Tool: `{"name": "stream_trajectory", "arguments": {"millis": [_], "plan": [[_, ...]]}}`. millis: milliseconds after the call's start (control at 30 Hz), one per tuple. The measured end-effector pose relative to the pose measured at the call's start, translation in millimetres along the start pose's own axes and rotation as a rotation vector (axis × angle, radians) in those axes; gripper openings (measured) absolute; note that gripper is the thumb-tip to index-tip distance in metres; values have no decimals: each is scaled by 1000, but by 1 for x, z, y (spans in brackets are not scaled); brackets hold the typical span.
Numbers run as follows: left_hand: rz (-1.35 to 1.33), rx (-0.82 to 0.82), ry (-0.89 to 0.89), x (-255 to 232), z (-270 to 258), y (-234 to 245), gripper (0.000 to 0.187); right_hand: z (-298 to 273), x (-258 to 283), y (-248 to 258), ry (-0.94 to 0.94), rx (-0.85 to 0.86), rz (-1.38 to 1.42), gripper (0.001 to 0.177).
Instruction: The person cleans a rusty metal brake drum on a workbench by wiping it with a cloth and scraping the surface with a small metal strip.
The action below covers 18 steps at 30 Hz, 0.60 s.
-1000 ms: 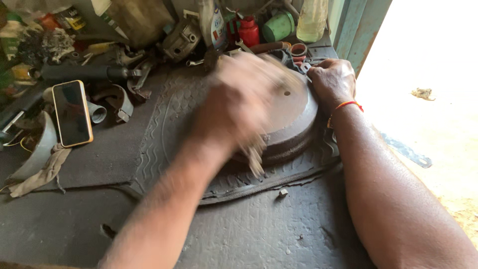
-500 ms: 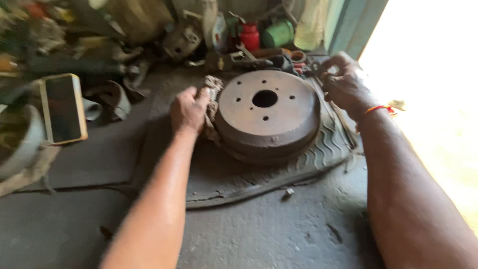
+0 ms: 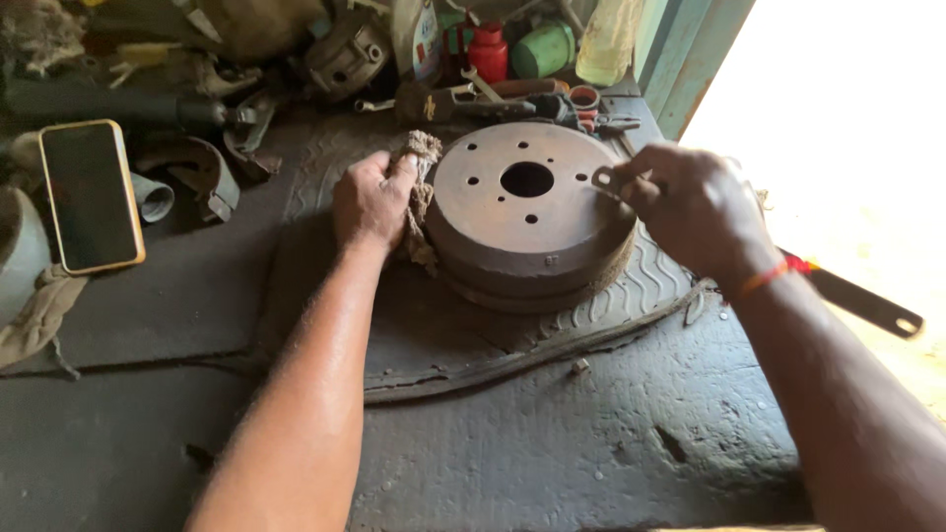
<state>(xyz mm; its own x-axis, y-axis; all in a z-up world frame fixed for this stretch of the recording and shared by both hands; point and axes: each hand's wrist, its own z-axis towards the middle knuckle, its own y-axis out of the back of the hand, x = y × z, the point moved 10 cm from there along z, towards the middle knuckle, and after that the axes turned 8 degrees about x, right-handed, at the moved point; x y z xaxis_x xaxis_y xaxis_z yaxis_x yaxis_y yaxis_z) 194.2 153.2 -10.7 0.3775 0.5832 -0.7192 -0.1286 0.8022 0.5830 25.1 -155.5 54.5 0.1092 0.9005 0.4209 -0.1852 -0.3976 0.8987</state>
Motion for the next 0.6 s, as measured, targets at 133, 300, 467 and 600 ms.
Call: {"name": "stream_trajectory", "arguments": {"millis": [133,300,467,600], "plan": [[18,-4,16,0,-1,-1,41,-50,29,16,336,-280,90,15],[-7,2,55,2,-3,-1,40,-55,15,3,154,-248,64,13],[56,-31,-16,3,4,-2,44,-55,23,3,111,-248,-11,14],[66,-34,-27,10,4,-5,44,-75,49,2,330,-355,-72,15]]}}
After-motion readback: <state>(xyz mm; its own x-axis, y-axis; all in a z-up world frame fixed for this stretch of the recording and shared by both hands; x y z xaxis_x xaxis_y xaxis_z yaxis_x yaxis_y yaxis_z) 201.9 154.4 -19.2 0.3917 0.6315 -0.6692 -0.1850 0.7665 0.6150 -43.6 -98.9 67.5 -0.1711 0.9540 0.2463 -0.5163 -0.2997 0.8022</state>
